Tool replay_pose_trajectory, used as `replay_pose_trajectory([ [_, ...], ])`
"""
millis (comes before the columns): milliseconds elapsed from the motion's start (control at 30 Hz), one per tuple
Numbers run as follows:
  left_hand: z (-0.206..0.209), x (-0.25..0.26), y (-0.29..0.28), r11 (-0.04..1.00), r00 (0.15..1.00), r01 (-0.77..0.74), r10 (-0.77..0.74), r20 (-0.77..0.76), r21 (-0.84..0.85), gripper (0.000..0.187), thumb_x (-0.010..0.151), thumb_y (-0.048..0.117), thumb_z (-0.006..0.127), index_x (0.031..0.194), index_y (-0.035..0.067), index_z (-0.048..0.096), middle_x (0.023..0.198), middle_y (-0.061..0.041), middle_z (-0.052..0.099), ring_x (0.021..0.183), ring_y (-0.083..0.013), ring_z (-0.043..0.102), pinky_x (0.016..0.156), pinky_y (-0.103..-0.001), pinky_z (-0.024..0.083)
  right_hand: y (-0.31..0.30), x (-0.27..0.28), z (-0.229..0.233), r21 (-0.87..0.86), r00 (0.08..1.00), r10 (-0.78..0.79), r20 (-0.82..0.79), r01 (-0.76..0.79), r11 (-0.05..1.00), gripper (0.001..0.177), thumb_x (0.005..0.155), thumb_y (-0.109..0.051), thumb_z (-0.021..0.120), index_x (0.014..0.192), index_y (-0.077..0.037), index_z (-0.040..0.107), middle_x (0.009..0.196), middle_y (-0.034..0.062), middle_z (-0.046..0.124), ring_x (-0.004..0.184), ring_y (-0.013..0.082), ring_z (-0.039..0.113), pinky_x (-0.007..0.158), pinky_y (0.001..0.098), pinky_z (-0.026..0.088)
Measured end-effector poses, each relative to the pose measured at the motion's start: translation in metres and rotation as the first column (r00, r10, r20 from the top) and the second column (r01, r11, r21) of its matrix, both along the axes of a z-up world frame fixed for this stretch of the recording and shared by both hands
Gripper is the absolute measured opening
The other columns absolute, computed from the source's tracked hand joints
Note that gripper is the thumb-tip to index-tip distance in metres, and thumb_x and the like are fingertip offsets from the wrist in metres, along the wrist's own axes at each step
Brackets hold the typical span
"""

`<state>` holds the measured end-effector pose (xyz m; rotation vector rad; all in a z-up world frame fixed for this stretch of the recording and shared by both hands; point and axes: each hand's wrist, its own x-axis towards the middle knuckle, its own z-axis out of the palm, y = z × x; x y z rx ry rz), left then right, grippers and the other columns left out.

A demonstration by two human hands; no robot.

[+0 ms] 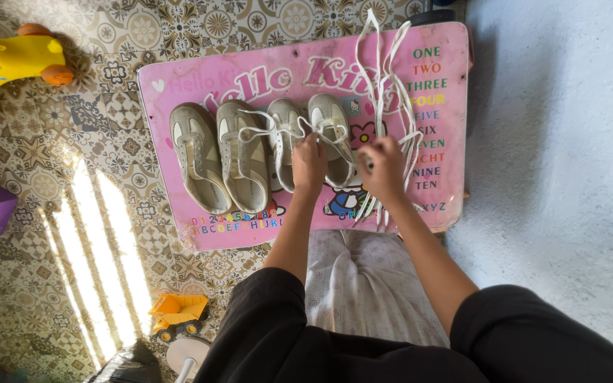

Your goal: The person threads white shoelaces through the eyelets of two pairs of shoes placed on a pink Hello Kitty mat. They pull the laces through each eyelet and tie the ends into knots.

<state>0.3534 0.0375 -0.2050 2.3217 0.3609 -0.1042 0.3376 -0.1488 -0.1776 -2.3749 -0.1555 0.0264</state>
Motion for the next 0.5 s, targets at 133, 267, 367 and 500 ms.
replay_pose_trajectory([
  [133, 0.001, -0.001, -0.001, 1.000, 1.000, 0.013, -0.013, 0.006, -0.028, 0.026, 0.090, 0.008, 0.063, 0.110, -0.006, 0.070, 0.097, -0.030, 0.070, 0.089, -0.0468, 0.069, 0.079, -0.052, 0.055, 0.043, 0.015, 0.011, -0.111, 0.985, 0.111, 0.130, -0.097, 0.989, 0.020, 0.079, -0.014, 0.081, 0.098, -0.012, 0.077, 0.104, 0.0093, 0.053, 0.102, 0.0299, 0.054, 0.088, 0.0449, 0.044],
  [267, 0.002, 0.000, 0.002, 0.999, 1.000, 0.016, -0.015, 0.020, -0.042, 0.026, 0.089, 0.008, 0.062, 0.109, -0.006, 0.071, 0.094, -0.030, 0.071, 0.088, -0.0455, 0.070, 0.079, -0.051, 0.055, 0.064, 0.021, 0.012, -0.262, 0.992, 0.030, 0.123, 0.003, 0.965, 0.019, 0.078, -0.021, 0.083, 0.093, -0.011, 0.079, 0.108, 0.0072, 0.053, 0.106, 0.0294, 0.052, 0.090, 0.0468, 0.039],
  [367, 0.002, 0.001, 0.001, 0.999, 1.000, 0.015, -0.016, -0.020, -0.032, 0.025, 0.089, 0.008, 0.062, 0.107, -0.006, 0.072, 0.091, -0.030, 0.071, 0.086, -0.0451, 0.070, 0.078, -0.051, 0.055, 0.070, 0.027, 0.003, -0.243, 0.997, -0.043, 0.070, 0.059, 0.968, 0.010, 0.079, -0.021, 0.081, 0.087, -0.015, 0.081, 0.110, 0.0062, 0.054, 0.108, 0.0294, 0.051, 0.093, 0.0463, 0.038],
  [500, 0.006, 0.002, 0.000, 0.999, 1.000, 0.017, -0.017, -0.001, -0.042, 0.023, 0.091, 0.010, 0.062, 0.108, -0.005, 0.070, 0.090, -0.030, 0.071, 0.085, -0.0462, 0.070, 0.077, -0.052, 0.054, 0.071, 0.028, -0.012, -0.211, 0.996, -0.090, 0.017, 0.091, 0.973, 0.013, 0.079, -0.022, 0.082, 0.090, -0.015, 0.082, 0.109, 0.0060, 0.053, 0.110, 0.0294, 0.048, 0.096, 0.0477, 0.035],
])
